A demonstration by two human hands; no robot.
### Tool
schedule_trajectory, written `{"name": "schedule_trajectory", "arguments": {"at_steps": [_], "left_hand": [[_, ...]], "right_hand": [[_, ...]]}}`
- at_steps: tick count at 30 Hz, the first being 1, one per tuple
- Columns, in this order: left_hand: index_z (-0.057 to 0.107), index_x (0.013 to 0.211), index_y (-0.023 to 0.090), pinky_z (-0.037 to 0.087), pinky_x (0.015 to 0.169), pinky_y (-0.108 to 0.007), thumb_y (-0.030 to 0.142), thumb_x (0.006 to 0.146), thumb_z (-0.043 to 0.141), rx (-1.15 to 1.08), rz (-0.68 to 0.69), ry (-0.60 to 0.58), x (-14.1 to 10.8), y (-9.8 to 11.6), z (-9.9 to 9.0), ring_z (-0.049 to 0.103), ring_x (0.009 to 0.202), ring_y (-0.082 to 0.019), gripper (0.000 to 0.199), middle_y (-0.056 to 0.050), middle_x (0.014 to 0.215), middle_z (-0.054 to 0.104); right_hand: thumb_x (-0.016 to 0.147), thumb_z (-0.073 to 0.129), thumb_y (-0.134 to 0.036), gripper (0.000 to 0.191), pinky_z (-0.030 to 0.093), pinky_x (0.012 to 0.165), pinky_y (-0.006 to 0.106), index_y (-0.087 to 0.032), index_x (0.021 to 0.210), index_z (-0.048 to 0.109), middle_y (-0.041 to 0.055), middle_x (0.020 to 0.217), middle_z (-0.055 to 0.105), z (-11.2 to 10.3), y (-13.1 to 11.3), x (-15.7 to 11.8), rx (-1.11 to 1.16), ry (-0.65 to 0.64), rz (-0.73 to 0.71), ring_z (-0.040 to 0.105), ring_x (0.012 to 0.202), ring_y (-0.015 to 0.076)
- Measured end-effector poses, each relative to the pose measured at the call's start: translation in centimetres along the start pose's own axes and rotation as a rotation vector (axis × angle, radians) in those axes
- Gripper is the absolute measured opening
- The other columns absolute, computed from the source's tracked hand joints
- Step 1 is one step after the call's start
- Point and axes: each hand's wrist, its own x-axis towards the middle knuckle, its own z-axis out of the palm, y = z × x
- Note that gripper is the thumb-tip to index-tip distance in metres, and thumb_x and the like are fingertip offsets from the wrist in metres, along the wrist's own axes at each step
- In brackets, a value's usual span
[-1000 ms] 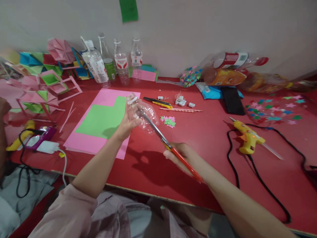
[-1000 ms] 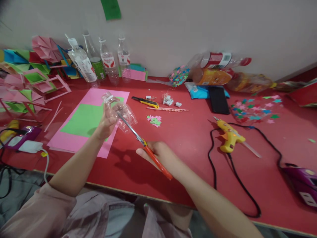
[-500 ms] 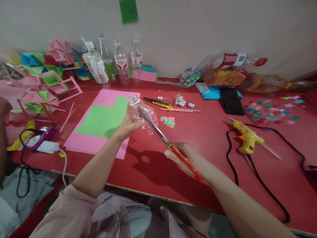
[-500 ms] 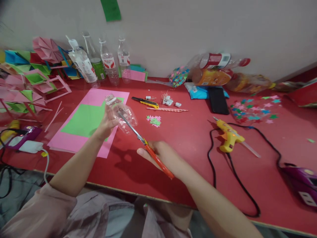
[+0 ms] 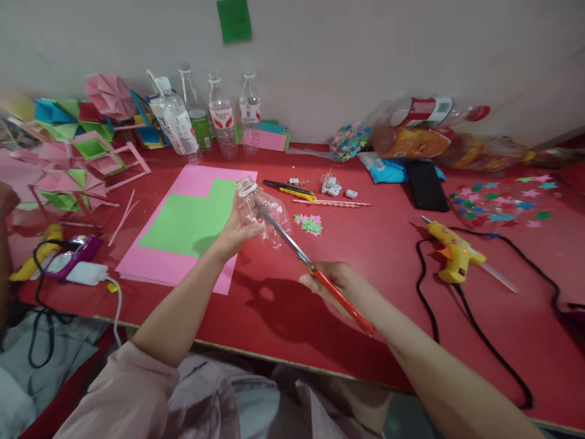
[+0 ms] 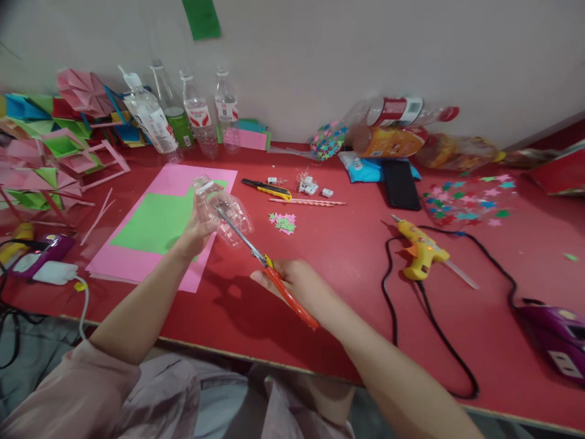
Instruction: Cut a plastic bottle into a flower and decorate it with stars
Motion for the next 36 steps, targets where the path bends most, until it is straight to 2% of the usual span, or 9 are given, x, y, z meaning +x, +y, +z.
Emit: {"name": "schedule_trajectory", "arguments": {"at_steps": [5,9,14,20,27,32,36], "left_hand": [[0.041,0.120,0.033,0.044,0.085,-0.042,0.053,0.065,0.070,0.017,0.026,-0.027,-0.03,-0.25,-0.23,0.053,0.093,-0.021,0.065,-0.002,0.099,0.053],[0.039,0.125,0.033,0.037,0.099,-0.048,0.051,0.064,0.072,0.090,-0.011,-0.053,-0.28,-0.39,-0.22,0.050,0.107,-0.026,0.071,-0.005,0.113,0.050],[0.032,0.132,0.035,0.032,0.105,-0.052,0.055,0.064,0.071,0.094,-0.046,-0.084,-0.38,-0.26,0.01,0.046,0.117,-0.030,0.081,-0.007,0.120,0.047],[0.030,0.134,0.036,0.031,0.106,-0.053,0.058,0.065,0.069,0.099,-0.054,-0.085,-0.40,-0.41,-0.15,0.048,0.114,-0.029,0.083,-0.007,0.121,0.046],[0.029,0.135,0.037,0.031,0.106,-0.052,0.052,0.065,0.072,0.078,-0.029,-0.093,-0.36,-0.58,-0.33,0.048,0.114,-0.028,0.083,-0.006,0.114,0.050],[0.028,0.137,0.036,0.032,0.105,-0.052,0.051,0.066,0.072,0.074,-0.036,-0.099,-0.45,-0.30,-0.18,0.046,0.117,-0.029,0.085,-0.007,0.119,0.050],[0.030,0.136,0.035,0.036,0.102,-0.051,0.050,0.069,0.069,0.118,-0.052,-0.114,-0.77,-0.11,0.35,0.049,0.113,-0.028,0.079,-0.007,0.125,0.046]], "right_hand": [[0.073,0.043,-0.075,0.057,0.023,0.047,0.025,-0.021,0.057,0.038,-0.0058,0.051,0.030,0.11,0.03,-0.10,-0.001,-0.032,0.028,0.028,0.048,0.0083],[0.077,0.040,-0.074,0.056,0.022,0.048,0.026,-0.020,0.061,0.043,-0.0052,0.052,0.034,0.14,0.16,-0.32,-0.023,-0.002,0.006,0.030,0.048,0.0087],[0.076,0.037,-0.077,0.060,0.020,0.047,0.026,-0.020,0.059,0.044,-0.0058,0.049,0.032,0.18,0.00,-0.34,-0.032,0.010,0.007,0.030,0.045,0.0084],[0.076,0.037,-0.075,0.058,0.021,0.047,0.027,-0.021,0.055,0.041,-0.0049,0.049,0.031,0.30,-0.40,-0.15,-0.044,0.020,0.045,0.029,0.046,0.0085],[0.074,0.037,-0.077,0.058,0.023,0.048,0.027,-0.021,0.056,0.040,-0.0042,0.051,0.033,0.39,-0.11,-0.07,-0.042,0.010,0.059,0.031,0.047,0.0092],[0.073,0.037,-0.079,0.061,0.023,0.048,0.026,-0.021,0.057,0.041,-0.0046,0.051,0.033,0.25,-0.24,-0.21,-0.006,0.011,0.055,0.032,0.047,0.0093],[0.074,0.033,-0.081,0.063,0.024,0.048,0.026,-0.020,0.059,0.045,-0.0046,0.051,0.033,0.23,-0.01,-0.08,-0.039,0.024,0.037,0.032,0.047,0.0094]]}}
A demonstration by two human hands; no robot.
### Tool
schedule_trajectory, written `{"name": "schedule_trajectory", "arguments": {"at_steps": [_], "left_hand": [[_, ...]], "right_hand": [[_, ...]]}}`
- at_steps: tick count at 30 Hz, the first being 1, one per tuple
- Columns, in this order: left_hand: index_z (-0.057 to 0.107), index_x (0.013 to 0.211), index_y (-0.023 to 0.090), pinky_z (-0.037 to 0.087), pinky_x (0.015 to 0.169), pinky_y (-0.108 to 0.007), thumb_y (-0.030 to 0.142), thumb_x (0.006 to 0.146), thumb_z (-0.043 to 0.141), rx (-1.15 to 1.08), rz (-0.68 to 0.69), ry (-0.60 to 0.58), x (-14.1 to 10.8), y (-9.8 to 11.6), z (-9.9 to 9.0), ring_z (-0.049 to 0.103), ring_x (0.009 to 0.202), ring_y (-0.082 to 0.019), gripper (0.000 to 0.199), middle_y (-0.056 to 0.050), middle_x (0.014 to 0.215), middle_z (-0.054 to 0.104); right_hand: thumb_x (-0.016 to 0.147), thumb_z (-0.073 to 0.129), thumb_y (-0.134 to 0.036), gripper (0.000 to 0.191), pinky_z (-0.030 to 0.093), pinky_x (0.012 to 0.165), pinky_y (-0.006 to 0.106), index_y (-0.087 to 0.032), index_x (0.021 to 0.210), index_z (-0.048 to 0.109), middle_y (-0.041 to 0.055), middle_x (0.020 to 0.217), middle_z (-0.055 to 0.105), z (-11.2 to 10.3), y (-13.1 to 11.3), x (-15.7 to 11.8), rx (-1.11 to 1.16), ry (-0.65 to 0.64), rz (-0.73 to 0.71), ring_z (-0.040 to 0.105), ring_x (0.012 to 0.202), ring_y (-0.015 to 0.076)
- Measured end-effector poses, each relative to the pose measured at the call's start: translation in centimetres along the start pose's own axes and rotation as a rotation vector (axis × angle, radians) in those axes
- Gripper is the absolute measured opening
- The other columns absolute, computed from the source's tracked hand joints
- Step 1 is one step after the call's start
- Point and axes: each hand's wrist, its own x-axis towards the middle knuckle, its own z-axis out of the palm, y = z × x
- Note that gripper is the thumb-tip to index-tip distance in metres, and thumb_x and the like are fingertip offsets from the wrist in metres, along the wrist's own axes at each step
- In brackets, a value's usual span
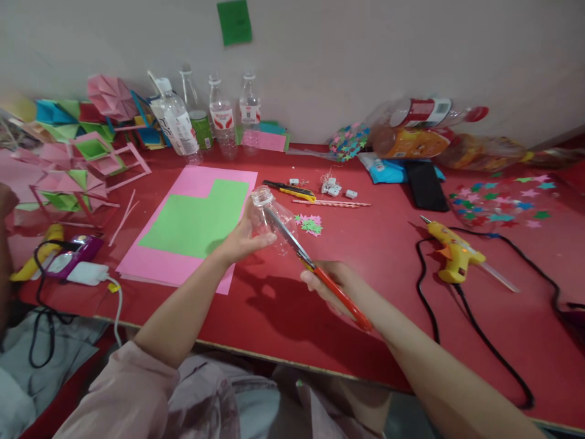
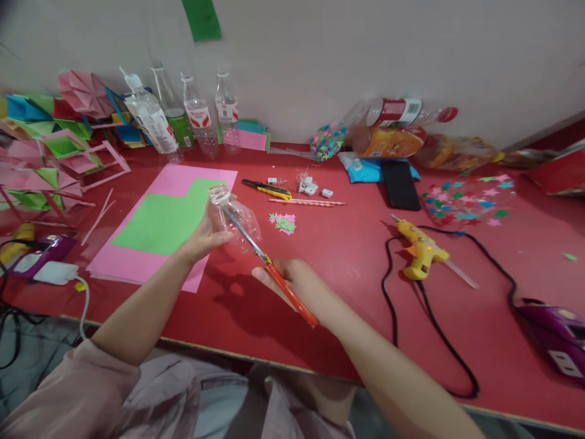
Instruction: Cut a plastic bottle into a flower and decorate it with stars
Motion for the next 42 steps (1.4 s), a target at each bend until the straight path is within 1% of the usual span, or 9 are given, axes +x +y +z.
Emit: {"name": "schedule_trajectory", "arguments": {"at_steps": [3,9,15,19,25,29,33,37,42], "left_hand": [[0.028,0.137,0.035,0.037,0.100,-0.052,0.053,0.069,0.067,0.013,0.006,-0.023,-0.1,0.0,0.2,0.049,0.111,-0.028,0.081,-0.008,0.126,0.045],[0.026,0.138,0.037,0.029,0.106,-0.055,0.052,0.072,0.066,0.020,0.022,-0.064,0.0,-0.5,-0.1,0.039,0.126,-0.033,0.079,-0.008,0.133,0.042],[0.032,0.135,0.035,0.030,0.105,-0.054,0.051,0.070,0.068,-0.021,0.008,-0.028,0.0,-0.3,-0.1,0.043,0.123,-0.032,0.076,-0.008,0.127,0.047],[0.038,0.131,0.033,0.034,0.103,-0.051,0.048,0.065,0.073,-0.081,-0.015,0.036,0.1,0.1,0.4,0.047,0.116,-0.029,0.076,-0.007,0.119,0.051],[0.043,0.126,0.033,0.048,0.083,-0.039,0.045,0.058,0.077,-0.305,-0.093,0.150,0.5,0.9,0.9,0.059,0.090,-0.021,0.077,-0.002,0.095,0.059],[0.050,0.117,0.031,0.050,0.079,-0.033,0.044,0.060,0.073,-0.473,-0.093,0.325,0.9,1.5,0.0,0.061,0.082,-0.018,0.063,0.000,0.086,0.061],[0.053,0.111,0.028,0.050,0.079,-0.031,0.044,0.065,0.068,-0.553,-0.091,0.438,1.1,1.7,-0.8,0.063,0.083,-0.016,0.050,0.001,0.083,0.062],[0.055,0.104,0.026,0.050,0.079,-0.031,0.044,0.065,0.068,-0.593,-0.086,0.507,1.2,2.0,-0.9,0.061,0.076,-0.014,0.045,0.001,0.081,0.062],[0.055,0.103,0.027,0.051,0.076,-0.029,0.041,0.065,0.070,-0.624,-0.084,0.537,1.3,2.1,-0.5,0.060,0.072,-0.012,0.043,0.002,0.079,0.061]], "right_hand": [[0.073,0.033,-0.081,0.064,0.023,0.048,0.026,-0.020,0.058,0.044,-0.0048,0.050,0.033,0.2,0.1,0.1,-0.002,0.018,0.017,0.032,0.046,0.0092],[0.074,0.041,-0.076,0.058,0.023,0.048,0.025,-0.020,0.057,0.040,-0.0044,0.052,0.035,0.1,0.0,-0.1,0.060,0.017,-0.004,0.033,0.049,0.0093],[0.076,0.043,-0.073,0.055,0.023,0.049,0.025,-0.020,0.058,0.040,-0.0039,0.053,0.036,0.0,0.2,0.0,0.049,0.004,-0.011,0.033,0.050,0.0093],[0.077,0.045,-0.070,0.053,0.023,0.046,0.025,-0.020,0.060,0.043,-0.0057,0.050,0.035,-0.1,0.1,-0.1,0.101,-0.025,0.011,0.033,0.045,0.0082],[0.083,0.047,-0.058,0.041,0.025,0.045,0.023,-0.018,0.075,0.051,-0.0073,0.048,0.037,-0.6,0.1,-0.4,0.157,-0.166,0.007,0.037,0.042,0.0082],[0.080,0.047,-0.062,0.044,0.025,0.047,0.023,-0.019,0.071,0.048,-0.0060,0.052,0.038,-0.8,0.3,-0.3,0.110,-0.125,-0.036,0.036,0.046,0.0084],[0.075,0.046,-0.071,0.052,0.026,0.049,0.024,-0.020,0.064,0.042,-0.0046,0.056,0.037,-0.8,0.6,-0.1,0.030,-0.034,-0.077,0.033,0.051,0.0088],[0.072,0.047,-0.075,0.056,0.025,0.050,0.025,-0.021,0.061,0.036,-0.0052,0.057,0.031,-0.6,0.5,0.0,-0.028,0.016,-0.026,0.029,0.052,0.0088],[0.068,0.048,-0.078,0.058,0.023,0.048,0.024,-0.022,0.060,0.036,-0.0059,0.054,0.029,-0.4,0.2,0.1,-0.076,-0.014,0.047,0.027,0.050,0.0087]]}}
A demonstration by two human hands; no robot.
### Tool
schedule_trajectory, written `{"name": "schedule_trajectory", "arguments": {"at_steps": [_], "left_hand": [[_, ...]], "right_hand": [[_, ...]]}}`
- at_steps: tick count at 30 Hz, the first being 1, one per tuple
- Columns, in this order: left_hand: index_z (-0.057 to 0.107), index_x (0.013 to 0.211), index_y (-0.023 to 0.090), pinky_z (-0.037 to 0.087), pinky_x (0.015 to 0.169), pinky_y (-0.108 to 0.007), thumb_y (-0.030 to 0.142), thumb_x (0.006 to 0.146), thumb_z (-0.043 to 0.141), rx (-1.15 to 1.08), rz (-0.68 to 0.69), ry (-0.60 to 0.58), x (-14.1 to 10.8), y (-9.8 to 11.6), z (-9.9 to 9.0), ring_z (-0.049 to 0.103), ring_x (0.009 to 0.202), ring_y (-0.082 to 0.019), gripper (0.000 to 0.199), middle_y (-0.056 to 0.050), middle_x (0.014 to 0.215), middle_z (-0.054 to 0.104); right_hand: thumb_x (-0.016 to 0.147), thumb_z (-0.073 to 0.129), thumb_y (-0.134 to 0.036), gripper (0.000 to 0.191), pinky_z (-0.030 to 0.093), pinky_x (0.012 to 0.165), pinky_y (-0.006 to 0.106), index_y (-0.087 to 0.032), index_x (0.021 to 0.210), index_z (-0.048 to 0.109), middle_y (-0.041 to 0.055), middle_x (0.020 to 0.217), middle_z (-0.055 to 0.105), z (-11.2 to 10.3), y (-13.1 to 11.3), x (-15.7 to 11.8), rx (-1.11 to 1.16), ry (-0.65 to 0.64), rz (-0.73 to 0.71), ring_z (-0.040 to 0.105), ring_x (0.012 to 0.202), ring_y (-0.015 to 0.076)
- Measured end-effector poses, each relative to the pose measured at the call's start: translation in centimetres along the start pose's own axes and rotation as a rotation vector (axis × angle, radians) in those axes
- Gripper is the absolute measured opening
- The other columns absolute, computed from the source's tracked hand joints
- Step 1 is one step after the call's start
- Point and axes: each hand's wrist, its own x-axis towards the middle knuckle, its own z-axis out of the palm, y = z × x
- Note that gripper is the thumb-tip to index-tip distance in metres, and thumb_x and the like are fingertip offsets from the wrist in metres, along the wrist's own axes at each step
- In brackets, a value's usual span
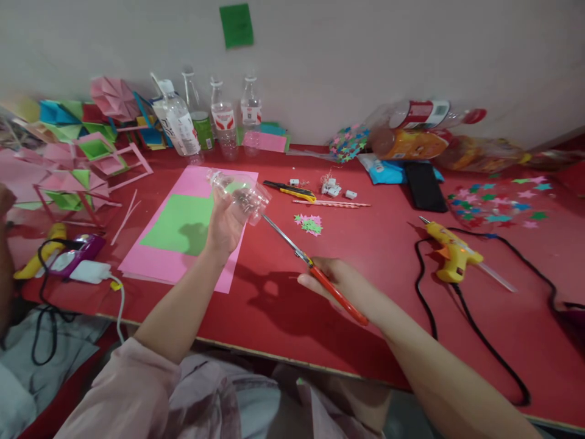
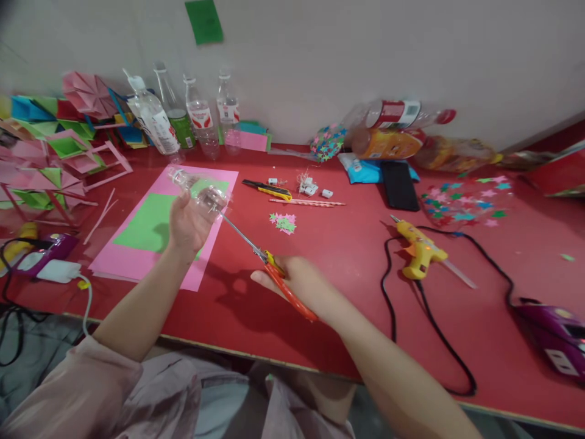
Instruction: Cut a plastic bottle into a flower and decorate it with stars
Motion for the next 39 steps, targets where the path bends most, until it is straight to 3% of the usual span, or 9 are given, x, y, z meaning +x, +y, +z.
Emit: {"name": "schedule_trajectory", "arguments": {"at_steps": [13,23,31,39], "left_hand": [[0.046,0.111,0.033,0.045,0.068,-0.031,0.045,0.070,0.064,0.172,0.047,-0.106,-0.46,-0.62,0.13,0.056,0.074,-0.014,0.045,0.001,0.087,0.057],[0.048,0.116,0.034,0.047,0.078,-0.035,0.050,0.067,0.065,0.239,0.091,-0.089,-0.51,-0.52,0.27,0.056,0.086,-0.018,0.054,-0.003,0.093,0.056],[0.048,0.117,0.034,0.048,0.076,-0.032,0.049,0.065,0.067,0.211,0.087,-0.073,-0.24,-0.43,0.01,0.055,0.081,-0.016,0.057,-0.001,0.089,0.056],[0.044,0.118,0.033,0.044,0.078,-0.034,0.039,0.063,0.068,0.189,0.039,-0.186,-0.18,-0.22,-0.20,0.055,0.082,-0.016,0.061,0.001,0.087,0.054]], "right_hand": [[0.073,0.043,-0.077,0.057,0.022,0.049,0.025,-0.022,0.061,0.032,-0.0060,0.057,0.026,0.13,-0.24,-0.13,0.047,-0.027,-0.057,0.024,0.053,0.0086],[0.073,0.042,-0.077,0.057,0.022,0.049,0.025,-0.022,0.060,0.036,-0.0058,0.055,0.027,0.20,0.02,-0.02,0.108,-0.033,-0.058,0.026,0.051,0.0089],[0.072,0.050,-0.073,0.056,0.021,0.048,0.025,-0.021,0.057,0.034,-0.0061,0.054,0.026,0.10,-0.01,0.18,0.132,-0.048,-0.079,0.025,0.050,0.0079],[0.076,0.046,-0.072,0.054,0.022,0.049,0.025,-0.021,0.060,0.036,-0.0058,0.055,0.031,0.01,0.09,0.02,0.141,-0.058,-0.091,0.028,0.050,0.0083]]}}
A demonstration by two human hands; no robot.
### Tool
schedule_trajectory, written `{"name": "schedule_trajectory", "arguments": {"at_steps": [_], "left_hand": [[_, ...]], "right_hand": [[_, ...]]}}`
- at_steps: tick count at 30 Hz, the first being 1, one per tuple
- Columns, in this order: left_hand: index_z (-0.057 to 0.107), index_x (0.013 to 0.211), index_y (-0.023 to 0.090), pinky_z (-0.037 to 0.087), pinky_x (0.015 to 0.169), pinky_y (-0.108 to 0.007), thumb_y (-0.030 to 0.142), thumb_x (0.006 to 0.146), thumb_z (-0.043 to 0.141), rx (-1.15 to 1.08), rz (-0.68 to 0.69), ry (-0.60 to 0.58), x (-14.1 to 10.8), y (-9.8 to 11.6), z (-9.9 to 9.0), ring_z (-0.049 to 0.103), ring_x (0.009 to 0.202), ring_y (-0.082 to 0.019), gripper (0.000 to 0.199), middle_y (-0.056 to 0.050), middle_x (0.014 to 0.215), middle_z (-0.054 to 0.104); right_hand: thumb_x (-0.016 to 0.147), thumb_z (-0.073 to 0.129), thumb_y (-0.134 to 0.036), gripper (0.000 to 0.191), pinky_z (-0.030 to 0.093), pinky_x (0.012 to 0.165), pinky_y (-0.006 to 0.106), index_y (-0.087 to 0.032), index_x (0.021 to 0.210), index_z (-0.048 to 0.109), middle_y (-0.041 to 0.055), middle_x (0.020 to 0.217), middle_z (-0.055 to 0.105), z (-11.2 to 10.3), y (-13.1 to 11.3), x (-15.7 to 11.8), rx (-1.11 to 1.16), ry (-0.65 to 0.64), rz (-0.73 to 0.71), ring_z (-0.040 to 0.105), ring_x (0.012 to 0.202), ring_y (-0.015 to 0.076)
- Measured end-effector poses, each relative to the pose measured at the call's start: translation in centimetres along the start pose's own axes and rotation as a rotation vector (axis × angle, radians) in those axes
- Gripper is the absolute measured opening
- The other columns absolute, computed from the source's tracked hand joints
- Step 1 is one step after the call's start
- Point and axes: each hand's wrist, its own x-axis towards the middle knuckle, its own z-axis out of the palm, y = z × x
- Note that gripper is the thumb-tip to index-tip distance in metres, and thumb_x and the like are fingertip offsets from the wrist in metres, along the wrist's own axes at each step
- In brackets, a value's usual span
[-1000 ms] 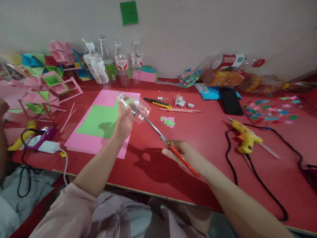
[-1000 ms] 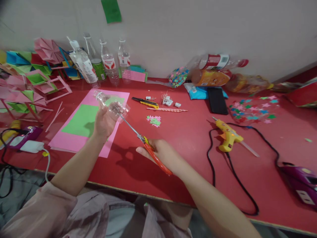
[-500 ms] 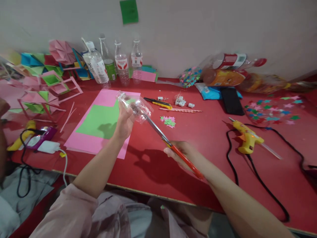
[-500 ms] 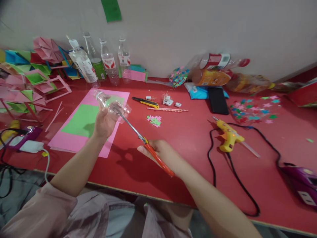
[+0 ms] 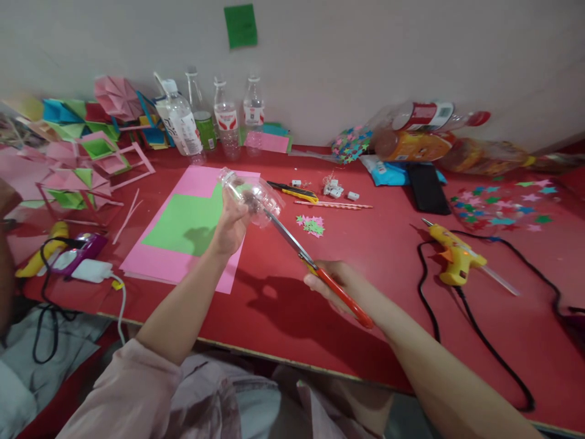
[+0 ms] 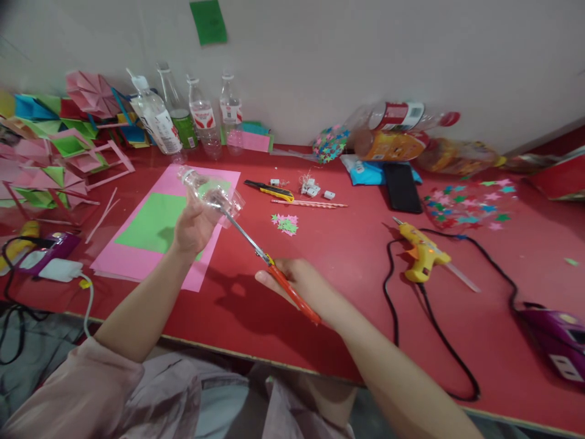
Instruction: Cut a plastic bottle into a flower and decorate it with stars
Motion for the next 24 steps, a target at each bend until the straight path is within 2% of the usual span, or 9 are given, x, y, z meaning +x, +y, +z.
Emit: {"name": "schedule_trajectory", "arguments": {"at_steps": [5,13,24], "left_hand": [[0.046,0.111,0.031,0.043,0.072,-0.032,0.034,0.060,0.071,0.061,-0.039,-0.086,0.1,-0.8,-0.9,0.054,0.079,-0.015,0.057,0.001,0.091,0.054],[0.046,0.109,0.030,0.044,0.070,-0.031,0.036,0.061,0.072,0.094,-0.047,-0.093,0.2,-1.0,-1.4,0.055,0.075,-0.014,0.055,0.001,0.088,0.056],[0.046,0.110,0.030,0.044,0.073,-0.033,0.038,0.061,0.073,0.117,-0.024,-0.102,0.2,-1.0,-1.4,0.056,0.078,-0.016,0.056,0.001,0.088,0.056]], "right_hand": [[0.078,0.039,-0.073,0.055,0.023,0.050,0.025,-0.021,0.062,0.037,-0.0060,0.053,0.032,-0.1,0.2,-0.2,-0.072,-0.005,-0.002,0.029,0.050,0.0088],[0.074,0.044,-0.075,0.057,0.022,0.049,0.026,-0.020,0.059,0.041,-0.0053,0.054,0.032,0.2,0.5,0.2,-0.031,0.006,-0.009,0.030,0.049,0.0086],[0.075,0.040,-0.075,0.057,0.023,0.048,0.026,-0.020,0.059,0.042,-0.0049,0.051,0.035,0.5,0.0,0.0,-0.037,0.014,0.006,0.031,0.047,0.0085]]}}
